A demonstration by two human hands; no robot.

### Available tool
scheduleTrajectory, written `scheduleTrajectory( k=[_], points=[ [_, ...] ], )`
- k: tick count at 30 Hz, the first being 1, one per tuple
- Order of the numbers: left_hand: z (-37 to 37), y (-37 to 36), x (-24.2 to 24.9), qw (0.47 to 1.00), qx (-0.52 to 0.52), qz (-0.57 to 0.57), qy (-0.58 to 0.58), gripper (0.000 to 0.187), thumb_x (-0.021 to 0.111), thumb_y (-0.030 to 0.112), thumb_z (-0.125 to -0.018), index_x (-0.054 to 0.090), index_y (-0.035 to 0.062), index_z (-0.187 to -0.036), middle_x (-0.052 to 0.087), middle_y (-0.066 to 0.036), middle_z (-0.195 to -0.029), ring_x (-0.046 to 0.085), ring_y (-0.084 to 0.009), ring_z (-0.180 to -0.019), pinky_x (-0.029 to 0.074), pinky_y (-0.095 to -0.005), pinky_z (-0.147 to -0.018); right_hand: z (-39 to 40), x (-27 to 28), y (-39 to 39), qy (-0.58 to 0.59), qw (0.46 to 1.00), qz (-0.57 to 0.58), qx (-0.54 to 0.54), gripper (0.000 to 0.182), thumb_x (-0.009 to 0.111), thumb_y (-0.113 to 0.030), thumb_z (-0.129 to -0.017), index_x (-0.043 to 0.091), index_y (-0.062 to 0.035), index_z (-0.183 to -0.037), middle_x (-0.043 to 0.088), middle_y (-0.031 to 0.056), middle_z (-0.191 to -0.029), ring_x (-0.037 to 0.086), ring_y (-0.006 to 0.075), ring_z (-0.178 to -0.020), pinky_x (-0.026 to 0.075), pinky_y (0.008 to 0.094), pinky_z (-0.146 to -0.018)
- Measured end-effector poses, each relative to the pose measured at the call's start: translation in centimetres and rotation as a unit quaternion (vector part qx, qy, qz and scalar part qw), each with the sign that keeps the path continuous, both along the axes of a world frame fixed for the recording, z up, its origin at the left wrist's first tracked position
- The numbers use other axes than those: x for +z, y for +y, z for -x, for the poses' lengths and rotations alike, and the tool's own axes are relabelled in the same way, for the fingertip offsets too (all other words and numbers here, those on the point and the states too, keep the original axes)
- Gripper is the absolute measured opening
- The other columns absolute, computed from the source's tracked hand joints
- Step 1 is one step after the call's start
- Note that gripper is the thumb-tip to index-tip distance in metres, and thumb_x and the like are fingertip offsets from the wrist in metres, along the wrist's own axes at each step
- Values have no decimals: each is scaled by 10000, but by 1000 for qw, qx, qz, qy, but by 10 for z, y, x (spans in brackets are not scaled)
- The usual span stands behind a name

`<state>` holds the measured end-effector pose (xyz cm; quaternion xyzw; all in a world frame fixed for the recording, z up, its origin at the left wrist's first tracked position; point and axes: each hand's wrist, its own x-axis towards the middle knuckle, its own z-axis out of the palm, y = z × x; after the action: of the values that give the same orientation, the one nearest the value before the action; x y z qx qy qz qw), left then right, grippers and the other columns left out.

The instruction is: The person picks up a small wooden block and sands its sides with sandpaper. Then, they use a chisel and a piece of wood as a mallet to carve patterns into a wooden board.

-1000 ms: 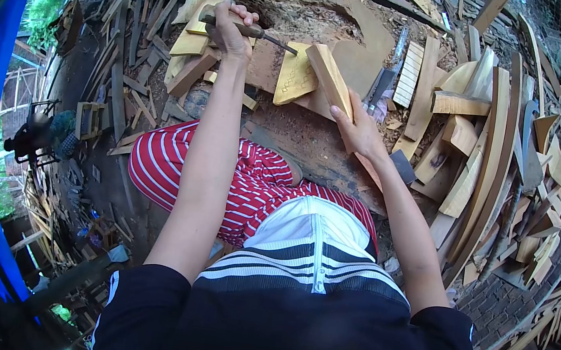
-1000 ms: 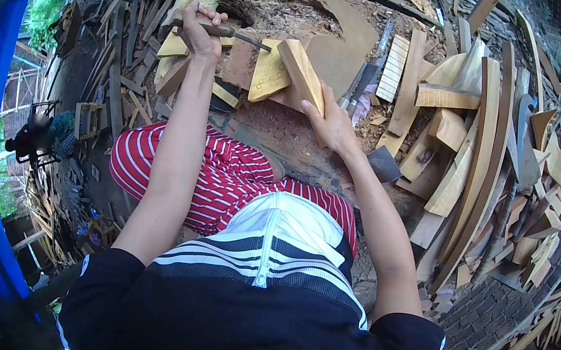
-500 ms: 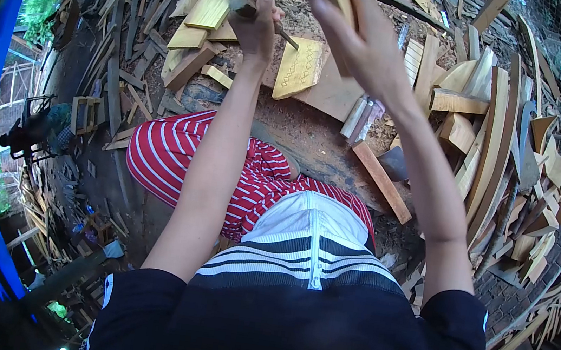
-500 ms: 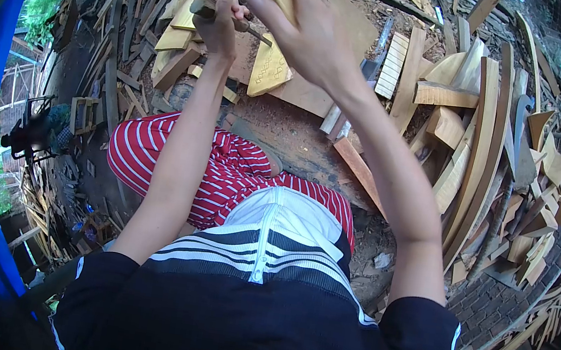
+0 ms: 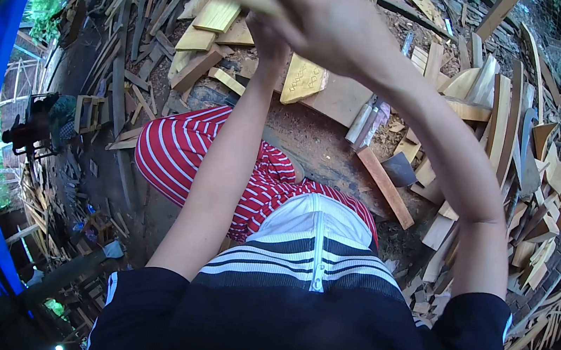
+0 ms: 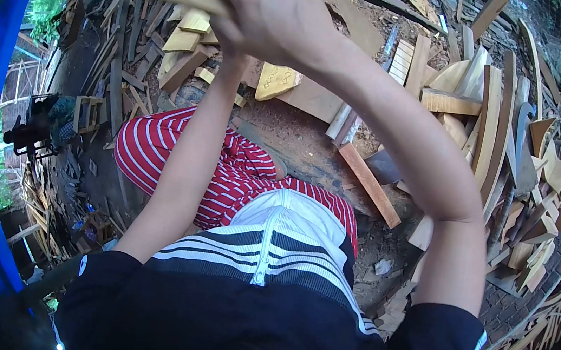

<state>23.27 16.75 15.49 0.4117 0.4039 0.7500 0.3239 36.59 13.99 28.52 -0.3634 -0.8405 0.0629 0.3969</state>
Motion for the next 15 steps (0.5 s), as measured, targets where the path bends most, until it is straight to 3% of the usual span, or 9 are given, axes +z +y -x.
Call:
scheduleTrajectory(
  k=[1, 4, 5, 6, 8, 10, 11, 13, 15],
  points=[
    [-2, 3, 1, 992, -31, -23, -118, 346, 589, 300, -911, 593, -31, -809, 627, -12, -740, 598, -116, -685, 453, -286, -607, 2, -5, -2, -53, 999, -3, -10, 459, 590, -366, -831, 516, -147, -1227, 641, 143, -677, 660, 293, -622, 533, 421, -547],
    [10, 16, -7, 992, -53, 3, -116, 352, 617, 317, -895, 600, -30, -843, 626, -10, -761, 580, -94, -690, 452, -283, -616, -4, 33, -3, -115, 988, 106, -14, 497, 580, -372, -824, 496, -153, -1262, 657, 140, -703, 670, 296, -641, 538, 426, -548],
    [30, 16, -31, 993, -35, 29, 109, 360, 650, 325, -868, 605, -32, -850, 630, -13, -761, 568, -84, -684, 452, -289, -611, -5, 54, 4, -72, 975, 200, 62, 727, 510, -353, -933, 119, -102, -1493, 665, 171, -833, 578, 160, -520, 537, 303, -489],
    [58, 13, -39, 954, -120, 6, 275, 311, 623, 280, -882, 607, -26, -833, 630, -7, -768, 569, -79, -692, 452, -292, -617, -3, 45, 8, -76, 974, 205, 62, 727, 510, -353, -933, 119, -102, -1493, 665, 171, -833, 578, 160, -520, 537, 303, -489],
    [44, 15, -34, 954, -36, 59, 291, 262, 589, 229, -893, 601, -32, -876, 630, -21, -768, 574, -89, -669, 458, -299, -595, 6, 13, 10, 41, 999, -5, 27, 482, 562, -369, -819, 518, -149, -1245, 670, 142, -739, 673, 297, -650, 540, 441, -554],
    [11, 75, -55, 907, 243, 344, -26, 213, 559, 185, -896, 577, -28, -908, 617, -35, -740, 581, -110, -636, 465, -305, -565, 10, -24, 9, -50, 997, 50, -10, 541, 536, -376, -838, 475, -154, -1328, 679, 175, -823, 678, 328, -719, 546, 440, -635],
    [8, 3, 4, 981, -25, 37, -190, 148, 570, 134, -873, 539, -10, -888, 591, -36, -704, 573, -122, -591, 474, -290, -548, 6, -19, 9, -73, 996, 55, -18, 568, 529, -391, -846, 444, -156, -1357, 675, 191, -854, 678, 333, -743, 545, 435, -664],
    [5, -12, 21, 996, 2, 57, -66, 111, 565, 107, -867, 526, 6, -844, 577, -33, -689, 565, -118, -579, 476, -280, -551, -2, -16, 3, -100, 993, 64, -16, 596, 523, -406, -855, 412, -158, -1386, 671, 207, -885, 679, 337, -766, 544, 429, -692],
    [18, -14, 18, 996, -8, 78, 39, 120, 551, 53, -848, 492, 34, -746, 549, -41, -656, 525, -112, -525, 481, -268, -540, -12, -26, -6, 36, 969, 243, -35, 632, 516, -435, -867, 362, -156, -1412, 658, 236, -950, 672, 349, -832, 531, 434, -753]
  ],
)
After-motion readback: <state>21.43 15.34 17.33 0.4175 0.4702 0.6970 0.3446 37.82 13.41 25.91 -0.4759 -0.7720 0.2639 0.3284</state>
